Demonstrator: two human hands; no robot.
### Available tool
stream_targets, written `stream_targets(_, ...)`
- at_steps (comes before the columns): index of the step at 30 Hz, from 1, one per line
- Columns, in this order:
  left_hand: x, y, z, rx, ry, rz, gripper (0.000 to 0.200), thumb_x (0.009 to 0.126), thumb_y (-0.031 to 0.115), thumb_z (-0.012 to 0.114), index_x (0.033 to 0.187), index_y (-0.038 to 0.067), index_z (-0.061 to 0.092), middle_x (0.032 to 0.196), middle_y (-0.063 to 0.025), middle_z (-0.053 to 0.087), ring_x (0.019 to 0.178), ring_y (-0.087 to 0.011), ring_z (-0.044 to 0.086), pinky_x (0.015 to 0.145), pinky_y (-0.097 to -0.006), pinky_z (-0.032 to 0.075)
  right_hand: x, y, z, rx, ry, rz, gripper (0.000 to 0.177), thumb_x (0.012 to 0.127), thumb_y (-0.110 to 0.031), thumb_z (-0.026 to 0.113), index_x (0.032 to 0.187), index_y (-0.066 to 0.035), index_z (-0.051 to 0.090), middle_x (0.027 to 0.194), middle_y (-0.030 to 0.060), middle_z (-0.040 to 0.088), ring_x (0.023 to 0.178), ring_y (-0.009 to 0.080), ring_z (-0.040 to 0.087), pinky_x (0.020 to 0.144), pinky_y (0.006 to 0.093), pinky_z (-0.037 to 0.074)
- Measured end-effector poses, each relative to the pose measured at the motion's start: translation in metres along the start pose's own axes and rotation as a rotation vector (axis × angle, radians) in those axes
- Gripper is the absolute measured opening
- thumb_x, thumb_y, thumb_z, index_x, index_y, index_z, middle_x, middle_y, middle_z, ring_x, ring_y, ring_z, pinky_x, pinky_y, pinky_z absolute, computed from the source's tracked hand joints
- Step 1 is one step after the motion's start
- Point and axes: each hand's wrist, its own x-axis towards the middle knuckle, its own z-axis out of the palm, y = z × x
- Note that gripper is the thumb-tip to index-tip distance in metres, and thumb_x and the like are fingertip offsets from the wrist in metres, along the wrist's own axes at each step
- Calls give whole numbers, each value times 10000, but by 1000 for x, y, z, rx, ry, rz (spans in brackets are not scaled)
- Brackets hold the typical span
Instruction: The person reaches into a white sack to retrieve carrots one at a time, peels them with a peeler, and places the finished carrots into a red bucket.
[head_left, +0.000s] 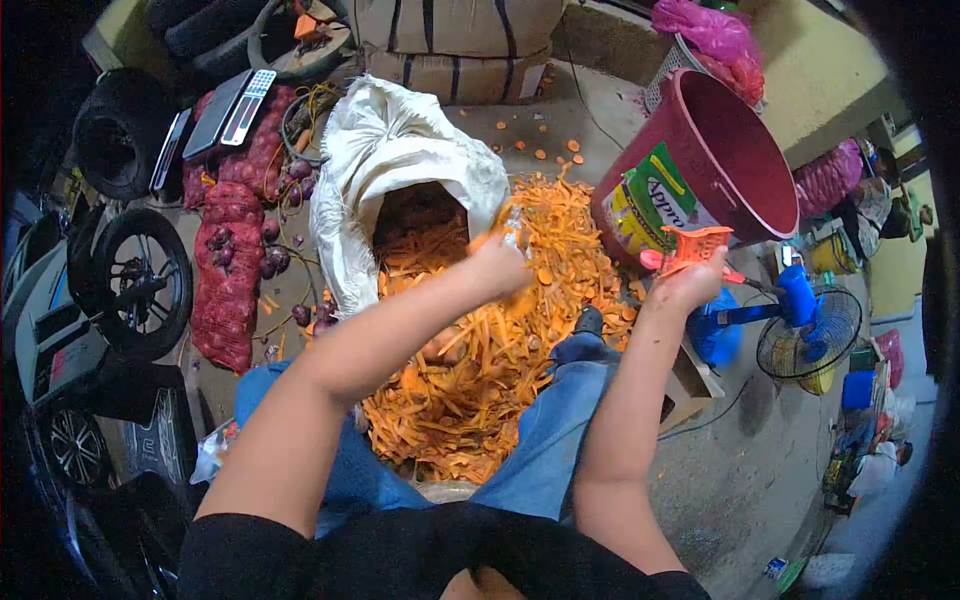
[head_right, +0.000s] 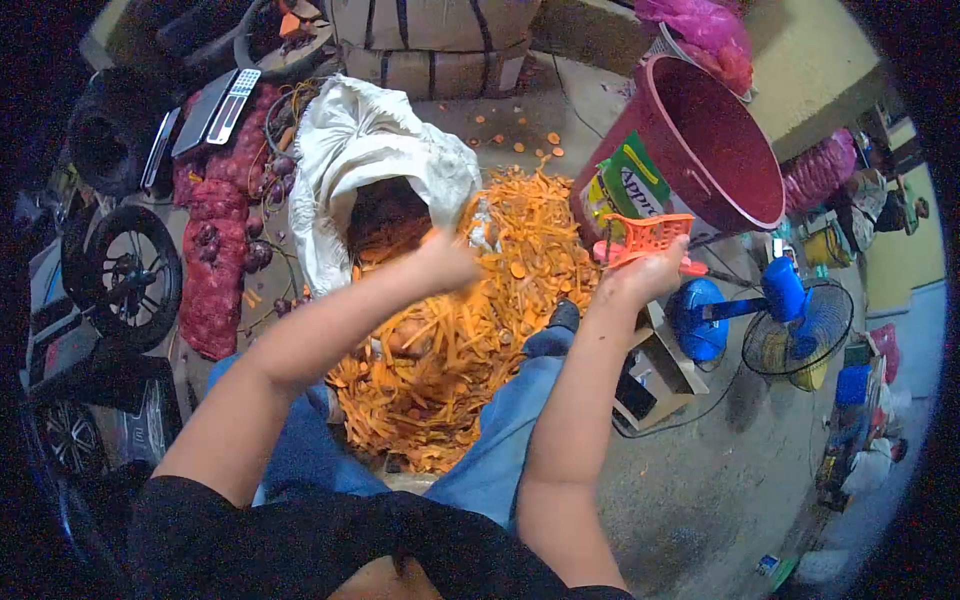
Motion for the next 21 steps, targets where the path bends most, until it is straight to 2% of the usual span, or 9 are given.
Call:
stream_targets(1,7,-1,-55,157,213,69,107,664,176,502,753,158,558,759,-50,539,794,-179,524,784,-463,315,-5,-6,3,30,12,-64,268,801,-214,413,929,19,445,877,99,501,735,200,520,631,317,437)
stream_targets(2,18,-4,-90,295,956,111,152,668,160,498,812,168,547,801,-38,532,828,-172,510,839,-470,281,-9,-12,7,59,24,-128,263,798,-194,422,926,35,439,886,110,497,754,206,520,646,325,438)
stream_targets(3,26,-1,-132,162,1315,155,247,667,159,500,912,190,518,832,-18,517,861,-161,492,881,-479,237,-13,-17,12,60,25,-131,263,798,-194,422,927,35,439,886,110,497,754,206,520,646,325,438)
stream_targets(9,-10,5,-218,-58,1770,214,272,639,145,518,905,196,505,857,1,524,862,-140,487,796,-357,302,-10,-15,13,9,76,-124,258,800,-194,416,913,37,442,872,111,500,752,208,523,652,324,443)
stream_targets(12,-1,-35,-145,-168,1453,108,341,635,89,512,971,136,480,900,-63,504,894,-209,463,788,-360,334,-3,-7,5,-22,-48,-40,259,805,-212,411,921,16,450,860,97,504,742,208,525,646,327,437)
stream_targets(14,-6,-51,-70,-525,1188,-145,303,655,85,452,952,36,485,879,-133,517,862,-285,474,747,-353,374,5,3,1,-48,-82,30,227,815,-255,376,896,-65,472,703,30,507,553,138,483,471,260,386)
stream_targets(16,-10,-68,9,-870,578,-436,239,696,100,384,885,10,498,854,-193,514,826,-336,484,733,-381,380,1,13,4,-55,-253,121,225,813,-260,384,894,-74,482,700,22,501,545,137,480,443,241,383)
stream_targets(17,-1,-82,75,-846,717,-392,213,681,126,405,820,8,515,838,-199,517,832,-337,480,729,-379,381,-5,18,7,-60,-251,125,225,813,-260,384,894,-74,482,700,22,501,545,137,480,443,241,383)
stream_targets(21,-46,-81,187,-873,327,-752,243,689,152,433,874,11,499,830,-191,529,812,-324,496,706,-371,390,-21,39,16,-138,-328,258,199,786,-222,452,897,-63,497,773,26,527,620,142,522,487,268,426)
